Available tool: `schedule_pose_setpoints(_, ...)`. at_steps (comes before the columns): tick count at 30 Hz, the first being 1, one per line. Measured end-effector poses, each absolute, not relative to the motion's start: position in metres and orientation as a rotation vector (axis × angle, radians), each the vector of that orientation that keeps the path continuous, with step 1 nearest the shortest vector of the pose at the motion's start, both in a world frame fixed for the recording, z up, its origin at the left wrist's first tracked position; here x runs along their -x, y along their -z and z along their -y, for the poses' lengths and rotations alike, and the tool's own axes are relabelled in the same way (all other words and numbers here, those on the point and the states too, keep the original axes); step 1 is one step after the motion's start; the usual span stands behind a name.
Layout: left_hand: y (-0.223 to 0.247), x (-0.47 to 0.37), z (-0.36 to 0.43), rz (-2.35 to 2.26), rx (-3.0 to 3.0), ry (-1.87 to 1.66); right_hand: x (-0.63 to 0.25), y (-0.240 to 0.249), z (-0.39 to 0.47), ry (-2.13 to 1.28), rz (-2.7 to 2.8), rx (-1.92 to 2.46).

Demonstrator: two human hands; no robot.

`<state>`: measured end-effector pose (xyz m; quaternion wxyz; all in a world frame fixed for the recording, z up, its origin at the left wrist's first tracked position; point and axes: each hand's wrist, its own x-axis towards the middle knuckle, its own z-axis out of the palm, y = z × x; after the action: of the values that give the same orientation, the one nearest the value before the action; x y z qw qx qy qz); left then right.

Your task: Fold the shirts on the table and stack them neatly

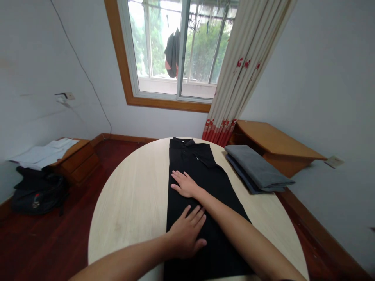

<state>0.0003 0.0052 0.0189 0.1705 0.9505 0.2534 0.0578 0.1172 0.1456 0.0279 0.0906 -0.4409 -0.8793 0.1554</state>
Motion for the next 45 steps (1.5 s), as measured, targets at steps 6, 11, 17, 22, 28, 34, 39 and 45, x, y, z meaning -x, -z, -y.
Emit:
schedule_pose_setpoints(6, -0.03, 0.0, -0.004, -0.731, -2.683, -0.196, -0.092, -0.013, -0.199, -0.255, 2.579, 1.487)
schedule_pose_setpoints(11, -0.024, -0.003, -0.005, -0.758, -2.674, -0.23, -0.085, -0.012, -0.242, -0.231, 2.535, 1.607)
schedule_pose_setpoints(17, -0.009, -0.007, -0.006, -0.769, -2.738, -0.279, -0.078, -0.013, -0.29, -0.299, 2.516, 1.707)
schedule_pose_setpoints(22, 0.0, -0.01, -0.01, -0.776, -2.774, -0.244, -0.072, -0.011, -0.331, -0.291, 2.456, 1.794)
schedule_pose_setpoints(28, 0.018, -0.015, -0.016, -0.727, -2.823, -0.283, -0.067, -0.009, -0.375, -0.266, 2.446, 1.866)
schedule_pose_setpoints(34, 0.026, -0.017, -0.018, -0.729, -2.863, -0.3, -0.065, -0.012, -0.385, -0.249, 2.43, 1.853)
schedule_pose_setpoints(39, 0.012, -0.01, -0.016, -0.728, -2.837, -0.282, -0.063, -0.017, -0.349, -0.018, 2.369, 1.672)
schedule_pose_setpoints(45, -0.021, 0.001, -0.015, -0.68, -2.681, -0.371, -0.08, -0.022, -0.261, -0.196, 2.549, 1.469)
